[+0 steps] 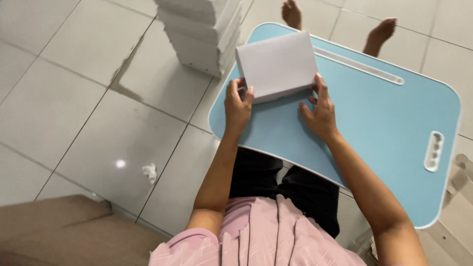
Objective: Assembling a cardboard box by folding its flaps and tucking tabs on a small lap desk.
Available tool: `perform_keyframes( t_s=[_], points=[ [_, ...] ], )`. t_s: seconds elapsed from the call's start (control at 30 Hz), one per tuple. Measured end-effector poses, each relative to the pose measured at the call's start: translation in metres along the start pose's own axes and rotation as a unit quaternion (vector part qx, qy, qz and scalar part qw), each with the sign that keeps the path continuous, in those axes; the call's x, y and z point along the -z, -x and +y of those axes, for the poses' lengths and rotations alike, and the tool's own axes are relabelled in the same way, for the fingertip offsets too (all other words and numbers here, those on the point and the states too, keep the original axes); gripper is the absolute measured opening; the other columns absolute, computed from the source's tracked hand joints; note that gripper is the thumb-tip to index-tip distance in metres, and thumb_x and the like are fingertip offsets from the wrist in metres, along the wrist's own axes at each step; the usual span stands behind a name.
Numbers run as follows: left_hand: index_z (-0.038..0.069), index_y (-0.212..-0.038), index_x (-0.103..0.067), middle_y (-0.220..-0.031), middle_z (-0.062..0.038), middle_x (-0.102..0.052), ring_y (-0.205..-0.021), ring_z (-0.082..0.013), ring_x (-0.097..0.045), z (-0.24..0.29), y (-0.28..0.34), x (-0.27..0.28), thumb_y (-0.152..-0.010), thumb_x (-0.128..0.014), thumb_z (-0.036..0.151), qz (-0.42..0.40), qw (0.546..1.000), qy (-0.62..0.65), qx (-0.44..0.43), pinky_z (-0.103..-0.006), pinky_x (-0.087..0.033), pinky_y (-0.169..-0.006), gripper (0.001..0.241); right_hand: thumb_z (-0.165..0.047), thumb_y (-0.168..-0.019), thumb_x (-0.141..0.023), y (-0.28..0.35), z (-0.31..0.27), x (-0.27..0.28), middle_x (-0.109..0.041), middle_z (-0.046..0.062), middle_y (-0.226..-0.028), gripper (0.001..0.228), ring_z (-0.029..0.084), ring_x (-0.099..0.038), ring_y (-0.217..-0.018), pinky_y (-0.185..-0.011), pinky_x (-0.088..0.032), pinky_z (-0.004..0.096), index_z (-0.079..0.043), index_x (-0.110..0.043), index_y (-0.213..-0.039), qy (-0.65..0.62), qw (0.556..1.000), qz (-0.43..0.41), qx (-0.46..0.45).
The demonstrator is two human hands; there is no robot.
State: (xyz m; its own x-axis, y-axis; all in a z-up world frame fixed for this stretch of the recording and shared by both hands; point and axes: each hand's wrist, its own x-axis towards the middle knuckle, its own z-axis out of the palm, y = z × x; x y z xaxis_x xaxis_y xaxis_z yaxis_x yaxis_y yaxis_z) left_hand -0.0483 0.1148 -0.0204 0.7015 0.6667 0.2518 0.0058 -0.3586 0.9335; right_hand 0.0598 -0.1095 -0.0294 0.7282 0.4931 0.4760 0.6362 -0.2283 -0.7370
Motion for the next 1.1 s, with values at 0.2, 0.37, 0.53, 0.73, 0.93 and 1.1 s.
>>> perform_keyframes(
  t_s=[0.2,0.37,0.53,0.73,0.93,1.1],
  points=[
    [0.013,-0.144,-0.042,-0.129,-0.017,-0.043,-0.104,-0.0276,-0.055,-0.031,-0.008,0.091,-0.088,-0.080,0.028,0.152,0.956,0.236,0.085,-0.0413,-0.061,-0.082,0.069,0.017,-0.089,-0.065,-0.053,-0.029,-0.082,-0.050,0.036,-0.143,0.085,0.049,-0.052,-0.132,-0.100,-0.056,0.051,-0.002,-0.023,-0.161,-0.114,0.988,-0.098,0.031],
    [0.015,-0.148,-0.038,-0.131,-0.019,-0.046,-0.117,-0.0341,-0.051,-0.099,-0.007,0.152,-0.091,-0.082,0.028,0.246,0.901,0.326,0.144,-0.0574,-0.046,-0.095,0.073,0.015,-0.088,-0.065,-0.070,-0.035,-0.125,-0.053,0.030,-0.143,0.080,0.043,-0.056,-0.130,-0.098,-0.058,0.045,-0.003,-0.030,-0.159,-0.082,0.983,-0.138,0.085],
    [0.015,-0.151,-0.033,-0.134,-0.016,-0.046,-0.117,-0.0346,-0.050,-0.220,-0.019,0.148,-0.091,-0.083,0.024,0.305,0.873,0.322,0.201,-0.0674,-0.041,-0.100,0.079,0.009,-0.089,-0.065,-0.064,-0.022,-0.130,-0.057,0.026,-0.137,0.068,0.039,-0.060,-0.123,-0.093,-0.059,0.041,0.003,-0.043,-0.153,-0.050,0.980,-0.140,0.136],
    [0.016,-0.158,-0.025,-0.143,-0.025,-0.041,-0.133,-0.0447,-0.049,-0.310,-0.042,0.097,-0.086,-0.087,0.022,0.316,0.861,0.270,0.294,-0.0785,-0.036,-0.100,0.095,0.006,-0.087,-0.068,-0.063,-0.027,-0.130,-0.060,0.017,-0.135,0.065,0.033,-0.064,-0.119,-0.094,-0.059,0.037,-0.002,-0.052,-0.150,0.027,0.975,-0.129,0.180],
    [0.003,-0.158,-0.016,-0.143,-0.034,-0.033,-0.138,-0.0499,-0.039,-0.307,-0.051,0.069,-0.090,-0.080,0.022,0.312,0.865,0.284,0.273,-0.0765,-0.034,-0.106,0.095,0.003,-0.090,-0.066,-0.064,-0.042,-0.124,-0.059,0.017,-0.137,0.059,0.036,-0.063,-0.120,-0.096,-0.056,0.043,-0.003,-0.053,-0.147,0.047,0.973,-0.145,0.173],
    [0.004,-0.157,-0.019,-0.142,-0.032,-0.033,-0.138,-0.0464,-0.039,-0.308,-0.054,0.065,-0.092,-0.079,0.021,0.292,0.874,0.270,0.280,-0.0714,-0.036,-0.107,0.090,0.001,-0.092,-0.065,-0.066,-0.041,-0.123,-0.060,0.016,-0.137,0.053,0.036,-0.063,-0.121,-0.098,-0.054,0.044,-0.004,-0.057,-0.144,0.053,0.972,-0.142,0.181]
  ],
)
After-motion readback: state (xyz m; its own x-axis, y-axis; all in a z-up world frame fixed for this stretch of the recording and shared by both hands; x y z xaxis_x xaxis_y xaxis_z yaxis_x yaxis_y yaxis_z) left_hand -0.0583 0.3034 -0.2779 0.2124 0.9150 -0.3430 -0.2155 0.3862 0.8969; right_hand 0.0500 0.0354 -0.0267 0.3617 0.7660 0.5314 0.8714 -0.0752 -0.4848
